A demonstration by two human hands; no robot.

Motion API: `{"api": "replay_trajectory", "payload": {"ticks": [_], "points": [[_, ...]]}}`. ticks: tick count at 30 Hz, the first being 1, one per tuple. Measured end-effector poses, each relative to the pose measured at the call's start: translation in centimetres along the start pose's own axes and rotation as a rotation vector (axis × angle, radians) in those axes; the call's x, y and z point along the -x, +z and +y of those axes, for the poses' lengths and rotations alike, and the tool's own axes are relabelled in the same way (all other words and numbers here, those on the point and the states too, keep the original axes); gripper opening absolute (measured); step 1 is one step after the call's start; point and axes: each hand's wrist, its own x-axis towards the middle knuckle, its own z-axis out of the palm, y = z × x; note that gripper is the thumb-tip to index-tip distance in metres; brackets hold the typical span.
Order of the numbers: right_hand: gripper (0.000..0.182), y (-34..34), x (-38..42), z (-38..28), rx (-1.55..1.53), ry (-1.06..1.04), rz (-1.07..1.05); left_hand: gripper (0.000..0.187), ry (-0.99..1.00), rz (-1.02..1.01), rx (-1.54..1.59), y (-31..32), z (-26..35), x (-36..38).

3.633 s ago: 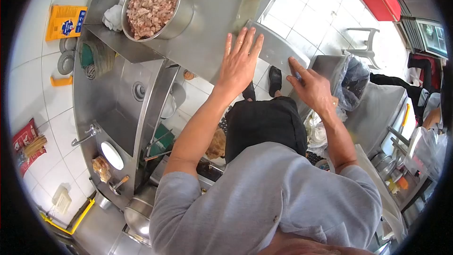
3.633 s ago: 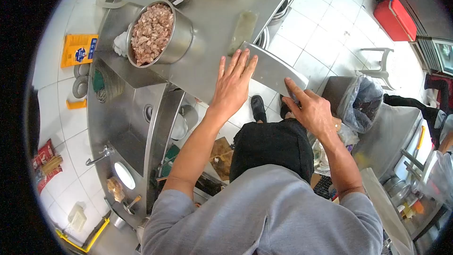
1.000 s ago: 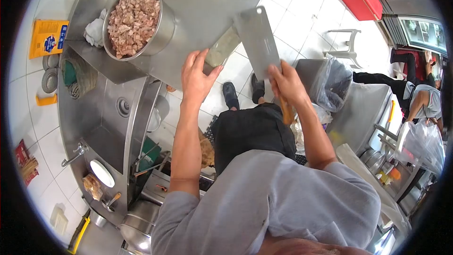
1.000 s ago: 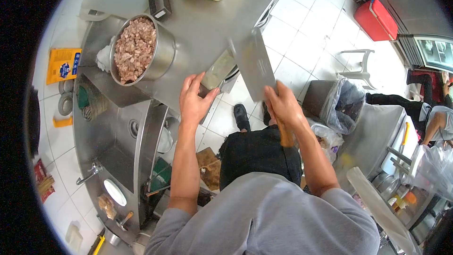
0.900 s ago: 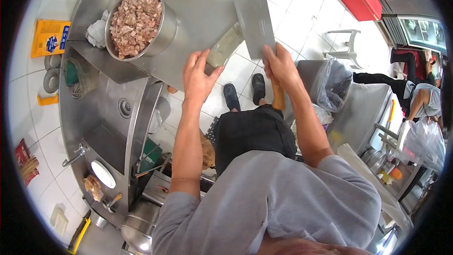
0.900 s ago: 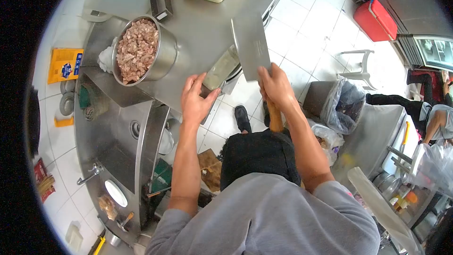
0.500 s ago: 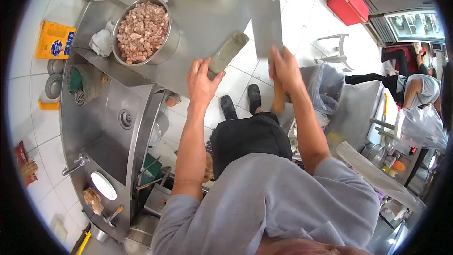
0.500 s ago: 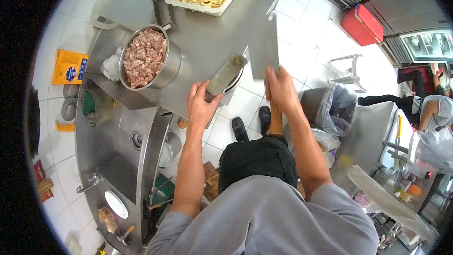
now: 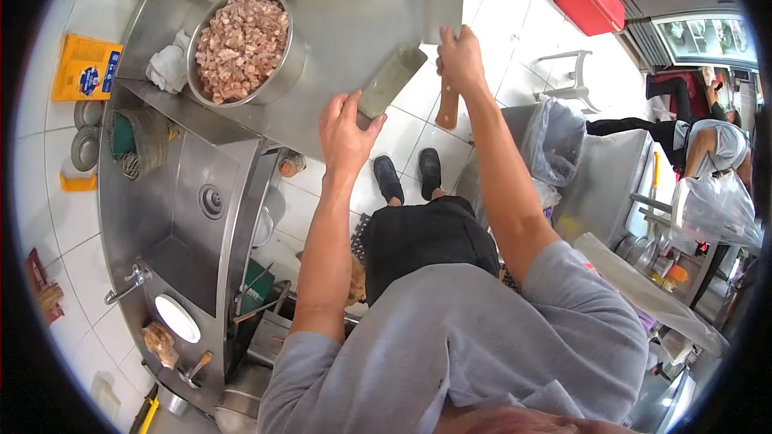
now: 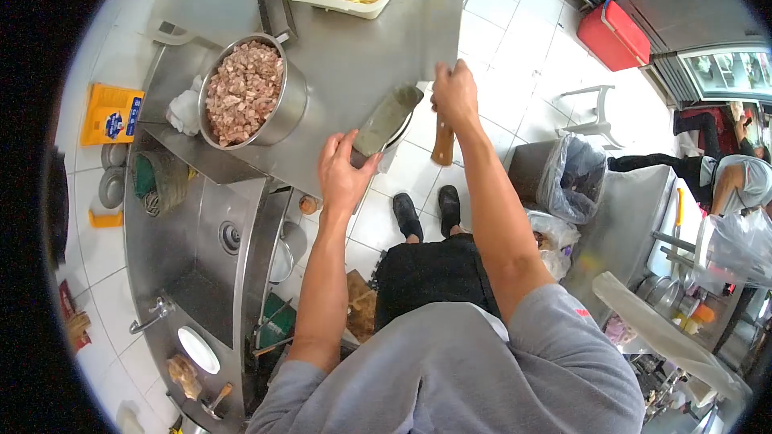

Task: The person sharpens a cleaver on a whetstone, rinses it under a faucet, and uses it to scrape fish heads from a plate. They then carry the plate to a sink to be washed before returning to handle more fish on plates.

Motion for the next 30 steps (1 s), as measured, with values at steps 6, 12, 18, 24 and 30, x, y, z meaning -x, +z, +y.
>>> {"api": "replay_trajectory", "payload": {"ticks": [6,12,18,24,30], "points": [[0.033,-5.6,8.1,-1.7,0.221,0.012,-0.014,0.056,-0.022,0.001,0.065,0.3,-0.2,0.1],[0.026,-5.4,16.8,1.2,0.108,0.287,-0.232,0.056,-0.01,0.001,0.074,0.0,-0.1,0.1],[0.033,-1.4,6.6,-0.1,0.123,0.065,-0.148,0.057,0.014,0.014,0.09,0.0,-0.2,0.0],[0.022,-1.5,0.4,-3.7,-0.105,0.02,0.132,0.056,-0.066,-0.028,0.05,-0.4,0.4,-0.3],[0.052,-8.7,11.4,-1.3,0.443,-0.244,0.073,0.053,-0.349,-0.17,0.462,-1.3,2.9,-1.9]]}}
